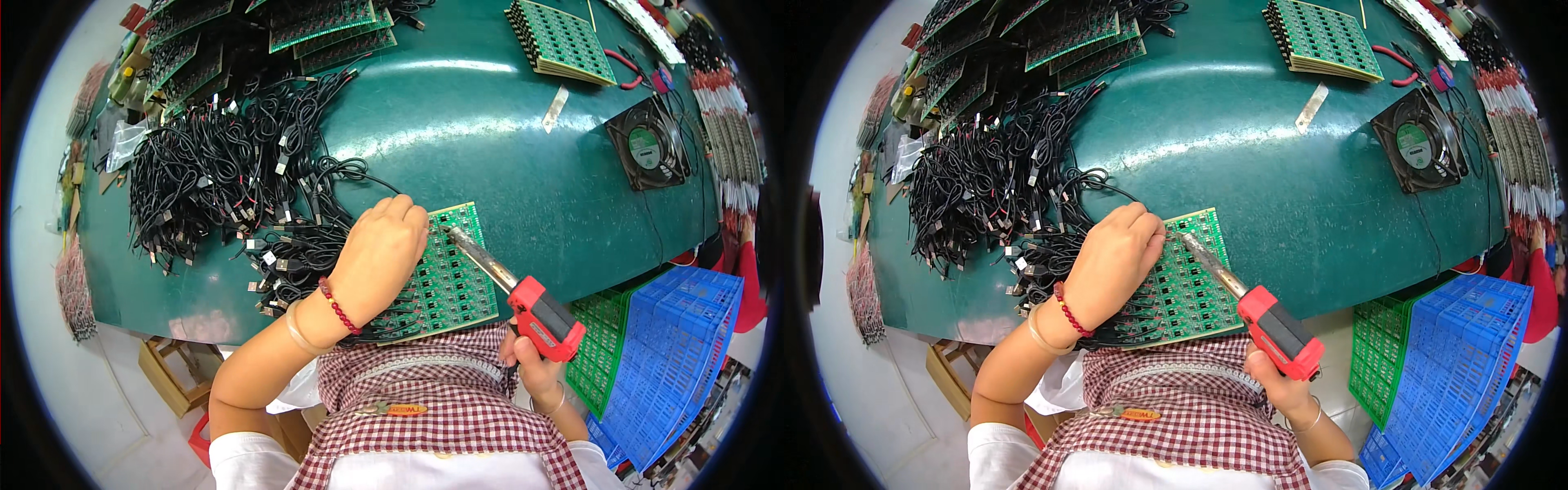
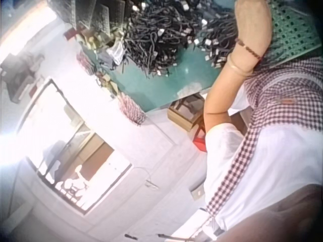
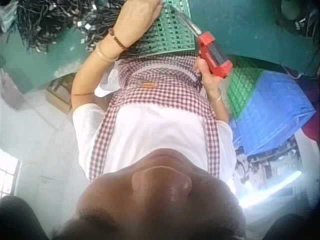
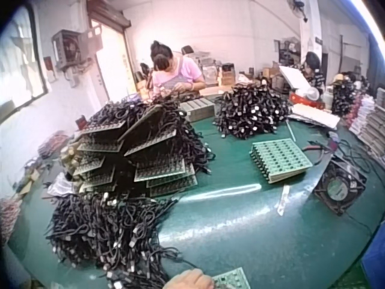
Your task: The person solders black wires onto a green printed circuit board using a manual soldering iron.
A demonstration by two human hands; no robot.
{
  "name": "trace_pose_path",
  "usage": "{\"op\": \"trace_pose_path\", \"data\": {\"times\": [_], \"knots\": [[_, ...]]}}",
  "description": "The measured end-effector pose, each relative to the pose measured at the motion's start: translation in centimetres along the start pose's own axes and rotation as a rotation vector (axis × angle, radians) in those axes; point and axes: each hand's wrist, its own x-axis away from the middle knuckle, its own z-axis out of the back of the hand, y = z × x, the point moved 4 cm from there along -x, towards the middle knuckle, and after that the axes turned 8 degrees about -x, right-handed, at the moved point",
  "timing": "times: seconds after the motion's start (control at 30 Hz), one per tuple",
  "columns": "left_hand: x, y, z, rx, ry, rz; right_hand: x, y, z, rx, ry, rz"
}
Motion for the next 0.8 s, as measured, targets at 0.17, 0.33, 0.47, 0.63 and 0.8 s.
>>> {"op": "trace_pose_path", "data": {"times": [0.17,0.33,0.47,0.63,0.8], "knots": [[0.0,0.0,0.1,0.003,0.006,0.000,0.1,0.3,0.5,-0.061,0.013,0.005],[0.0,0.3,0.3,-0.065,0.009,-0.001,0.1,0.2,0.2,-0.034,-0.017,0.002],[0.2,0.8,0.5,-0.228,-0.041,-0.034,0.6,0.3,0.5,-0.098,0.040,-0.012],[0.3,0.5,0.3,-0.080,0.002,0.017,1.4,0.4,0.6,-0.141,0.073,-0.028],[0.0,0.2,0.2,-0.030,-0.126,0.019,1.9,1.2,0.6,-0.100,0.060,-0.087]]}}
